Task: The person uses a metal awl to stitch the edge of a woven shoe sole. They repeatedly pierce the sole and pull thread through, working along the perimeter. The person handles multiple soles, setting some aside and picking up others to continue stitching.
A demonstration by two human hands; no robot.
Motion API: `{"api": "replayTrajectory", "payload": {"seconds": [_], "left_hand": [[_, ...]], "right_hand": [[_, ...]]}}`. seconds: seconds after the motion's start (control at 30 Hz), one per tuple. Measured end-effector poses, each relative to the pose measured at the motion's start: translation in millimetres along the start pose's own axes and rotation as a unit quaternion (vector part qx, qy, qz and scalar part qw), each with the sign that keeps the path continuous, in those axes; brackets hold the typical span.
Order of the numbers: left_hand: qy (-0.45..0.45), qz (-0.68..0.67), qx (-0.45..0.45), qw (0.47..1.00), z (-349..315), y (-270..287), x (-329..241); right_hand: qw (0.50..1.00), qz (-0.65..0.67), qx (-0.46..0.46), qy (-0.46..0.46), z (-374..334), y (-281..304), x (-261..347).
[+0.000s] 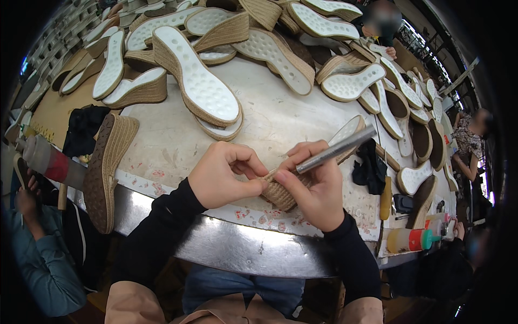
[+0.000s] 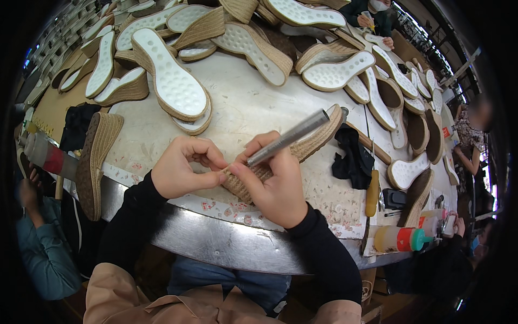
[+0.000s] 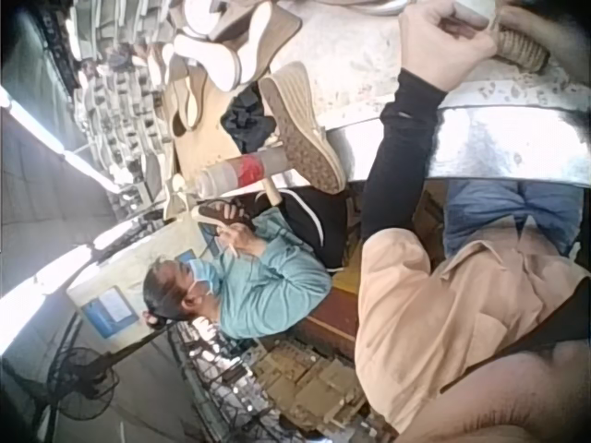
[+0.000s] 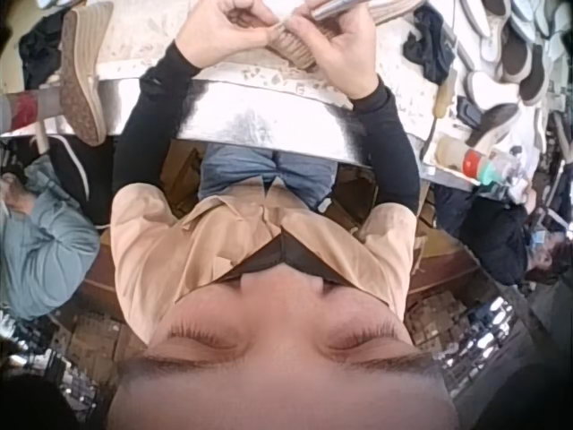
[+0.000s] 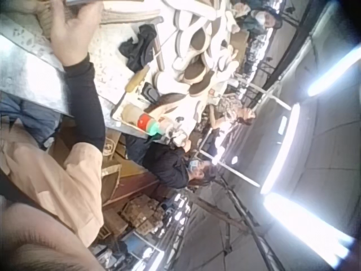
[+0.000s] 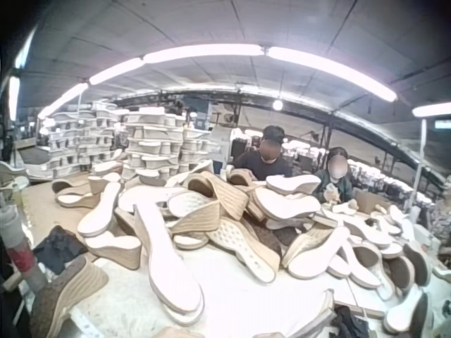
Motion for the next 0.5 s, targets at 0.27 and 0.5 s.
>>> {"api": "replayTrajectory", "payload": {"seconds": [0.27,0.5], "left_hand": [[0.047,-0.077,-0.009,0.996,-1.4,-2.1,6.3],[0.041,-0.079,0.012,0.996,0.0,-1.4,8.0]], "right_hand": [[0.997,0.065,0.034,-0.018,15.3,8.0,-2.3],[0.993,0.114,-0.008,0.023,3.6,4.8,-6.1]]}}
Point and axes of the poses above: each hand's wrist, its own z-axis towards the middle knuckle, its own y-axis out of the back of the hand, x = y × z, the point moved 3 cm from there along z, towards the middle knuckle, and after that the axes turned 15 degrees about x, right-handed, at the moved point
